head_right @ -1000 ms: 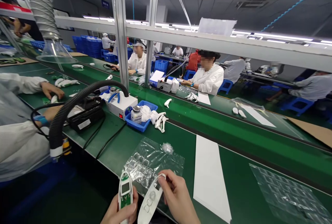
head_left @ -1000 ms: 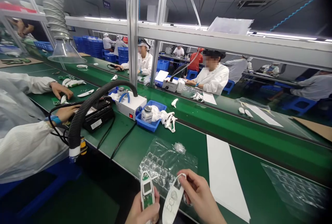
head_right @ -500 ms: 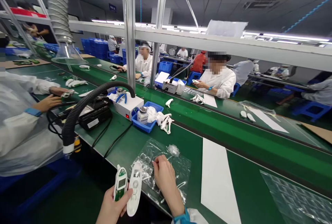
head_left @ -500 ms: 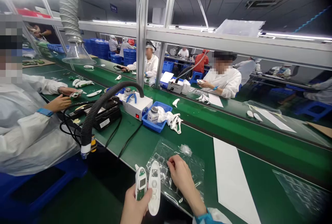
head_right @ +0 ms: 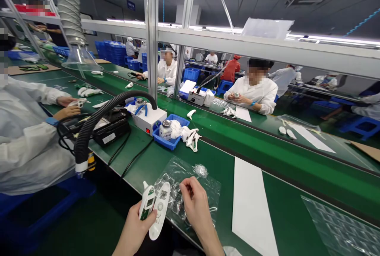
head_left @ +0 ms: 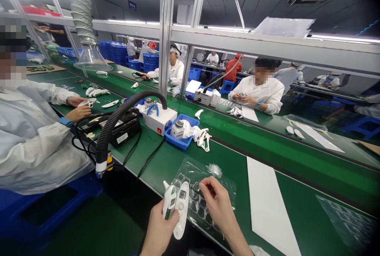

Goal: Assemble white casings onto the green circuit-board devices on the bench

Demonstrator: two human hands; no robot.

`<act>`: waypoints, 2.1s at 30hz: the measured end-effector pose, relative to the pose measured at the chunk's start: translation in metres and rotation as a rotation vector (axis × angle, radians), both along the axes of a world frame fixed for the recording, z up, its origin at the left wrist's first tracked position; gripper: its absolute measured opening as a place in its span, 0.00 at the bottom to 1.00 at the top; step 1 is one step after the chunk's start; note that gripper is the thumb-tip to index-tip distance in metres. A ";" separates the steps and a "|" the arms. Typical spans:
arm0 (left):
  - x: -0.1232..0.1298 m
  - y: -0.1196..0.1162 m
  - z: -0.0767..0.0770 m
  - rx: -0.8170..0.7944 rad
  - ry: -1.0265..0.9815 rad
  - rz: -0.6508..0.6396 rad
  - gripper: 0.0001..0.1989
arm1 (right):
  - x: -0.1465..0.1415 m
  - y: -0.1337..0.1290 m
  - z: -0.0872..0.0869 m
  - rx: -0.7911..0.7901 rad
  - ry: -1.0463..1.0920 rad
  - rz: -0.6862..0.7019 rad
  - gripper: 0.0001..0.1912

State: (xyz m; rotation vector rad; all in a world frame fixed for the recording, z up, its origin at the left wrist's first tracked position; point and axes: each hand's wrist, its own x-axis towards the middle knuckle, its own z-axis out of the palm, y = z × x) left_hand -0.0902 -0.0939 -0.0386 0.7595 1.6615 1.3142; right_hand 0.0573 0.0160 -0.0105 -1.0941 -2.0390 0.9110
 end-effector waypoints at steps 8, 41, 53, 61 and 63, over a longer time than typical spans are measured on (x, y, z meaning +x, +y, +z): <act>0.014 0.009 0.003 0.022 0.030 -0.041 0.09 | 0.003 -0.012 0.014 -0.079 -0.082 0.140 0.11; -0.027 -0.031 0.000 0.066 -0.194 0.235 0.20 | -0.081 -0.074 -0.030 -0.727 0.481 0.148 0.20; -0.174 -0.082 -0.033 0.228 -0.484 0.920 0.24 | -0.289 -0.111 -0.055 -1.210 0.363 0.421 0.31; -0.154 -0.048 -0.039 0.184 -0.498 0.817 0.29 | -0.256 -0.092 -0.064 -1.120 0.409 0.321 0.28; -0.156 -0.051 -0.041 0.190 -0.497 0.837 0.29 | -0.259 -0.095 -0.063 -1.114 0.398 0.327 0.28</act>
